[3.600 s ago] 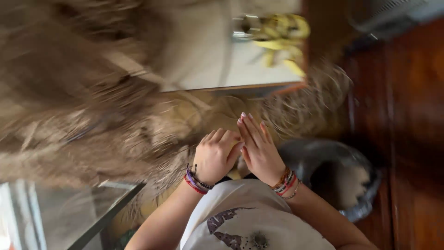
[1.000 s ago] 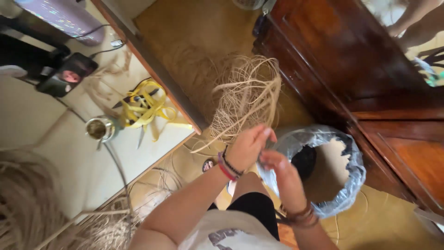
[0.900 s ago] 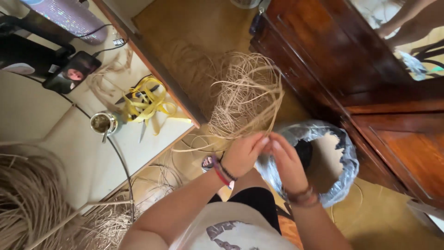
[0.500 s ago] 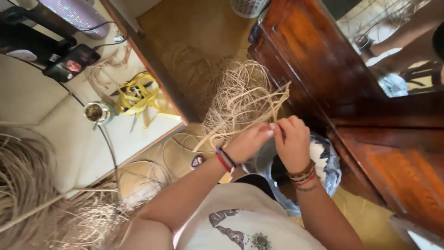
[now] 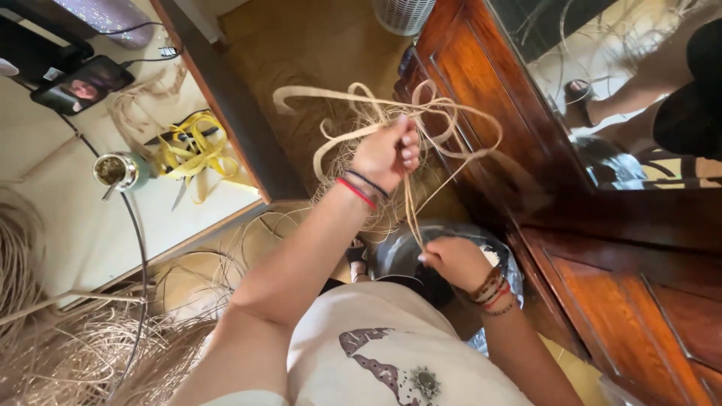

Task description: The person is measuring and organizing long natural fiber strands, likely for a weaving or craft project.

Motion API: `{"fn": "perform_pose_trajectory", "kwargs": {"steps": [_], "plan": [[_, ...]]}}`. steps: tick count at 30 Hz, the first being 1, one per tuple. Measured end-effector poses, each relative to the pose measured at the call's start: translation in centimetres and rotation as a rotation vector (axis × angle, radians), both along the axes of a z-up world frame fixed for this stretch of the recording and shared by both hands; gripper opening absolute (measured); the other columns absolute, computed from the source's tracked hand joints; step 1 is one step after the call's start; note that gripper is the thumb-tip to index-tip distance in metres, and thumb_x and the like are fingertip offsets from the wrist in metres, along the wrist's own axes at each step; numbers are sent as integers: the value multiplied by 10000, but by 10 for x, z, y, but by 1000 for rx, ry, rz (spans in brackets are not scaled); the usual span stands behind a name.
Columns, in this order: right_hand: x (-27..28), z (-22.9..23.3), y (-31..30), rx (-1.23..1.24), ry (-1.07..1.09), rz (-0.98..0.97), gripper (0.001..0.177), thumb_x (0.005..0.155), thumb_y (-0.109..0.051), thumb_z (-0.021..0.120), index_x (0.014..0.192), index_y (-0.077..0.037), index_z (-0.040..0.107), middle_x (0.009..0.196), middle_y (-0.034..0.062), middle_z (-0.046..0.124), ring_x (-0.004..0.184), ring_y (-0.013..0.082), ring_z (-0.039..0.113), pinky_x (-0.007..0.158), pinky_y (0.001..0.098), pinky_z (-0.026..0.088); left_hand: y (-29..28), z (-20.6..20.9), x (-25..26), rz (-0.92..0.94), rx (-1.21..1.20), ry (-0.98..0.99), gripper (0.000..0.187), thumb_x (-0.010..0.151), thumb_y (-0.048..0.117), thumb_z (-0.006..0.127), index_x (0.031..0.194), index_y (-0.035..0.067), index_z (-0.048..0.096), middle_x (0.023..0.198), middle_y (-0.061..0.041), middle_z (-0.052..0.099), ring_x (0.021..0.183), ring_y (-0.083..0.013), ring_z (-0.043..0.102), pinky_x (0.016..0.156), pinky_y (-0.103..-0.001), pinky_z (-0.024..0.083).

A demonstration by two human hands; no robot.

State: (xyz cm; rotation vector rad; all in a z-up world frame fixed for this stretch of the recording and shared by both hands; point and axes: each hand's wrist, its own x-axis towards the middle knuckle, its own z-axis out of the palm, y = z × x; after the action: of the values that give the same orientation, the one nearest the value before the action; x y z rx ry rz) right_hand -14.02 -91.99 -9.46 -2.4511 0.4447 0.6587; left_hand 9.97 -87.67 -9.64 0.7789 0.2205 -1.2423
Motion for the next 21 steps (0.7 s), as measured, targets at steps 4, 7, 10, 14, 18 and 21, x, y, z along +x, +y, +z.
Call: {"fn": "perform_pose_trajectory", "kwargs": {"steps": [4, 7, 10, 14, 18, 21], "plan": [[36, 9, -7, 703, -366, -427, 140, 937, -168, 646, 1031, -78, 592, 778, 122, 652, 720, 301, 696, 625, 399, 540, -3, -27, -42, -102, 66, -374, 284, 1074, 352, 503, 1002, 104, 622, 882, -65, 669, 821, -200, 672, 699, -315, 505], [54, 4, -12, 1089, -522, -741, 217, 1023, -138, 529, 1219, -47, 544, 755, -23, 468, 598, 101, 526, 490, 228, 434, 13, -8, -63, -268, 168, -597, 351, 1071, 415, 500, 1063, 133, 709, 1026, -109, 737, 1041, -260, 691, 926, -397, 527], [51, 14, -16, 702, -477, -699, 167, 1060, -217, 515, 1103, -77, 595, 627, 10, 444, 516, 108, 466, 418, 249, 364, 20, 1, -53, -232, 212, -521, 430, 1059, 455, 495, 1084, 117, 760, 948, -93, 743, 939, -203, 708, 775, -306, 535], [31, 43, -23, 328, -302, -309, 139, 972, -218, 635, 885, -142, 713, 648, 84, 737, 616, 236, 709, 583, 348, 547, 24, -22, -6, 79, 284, -60, 299, 1009, 318, 539, 919, 85, 703, 787, -98, 713, 630, -151, 665, 527, -240, 545], [23, 54, -29, 386, -156, -234, 154, 994, -239, 585, 911, -160, 688, 715, 91, 760, 687, 296, 722, 656, 389, 567, 22, -64, 17, 284, 345, 112, 302, 1057, 397, 429, 954, 180, 613, 720, 30, 638, 566, -103, 615, 464, -202, 517], [22, 21, -23, 447, -146, -200, 172, 966, -185, 594, 1135, -161, 615, 854, 140, 783, 804, 364, 734, 704, 486, 570, 21, -40, -20, 131, 244, 52, 306, 1088, 362, 395, 984, 152, 592, 627, 81, 422, 445, -47, 356, 371, -179, 305]]}}
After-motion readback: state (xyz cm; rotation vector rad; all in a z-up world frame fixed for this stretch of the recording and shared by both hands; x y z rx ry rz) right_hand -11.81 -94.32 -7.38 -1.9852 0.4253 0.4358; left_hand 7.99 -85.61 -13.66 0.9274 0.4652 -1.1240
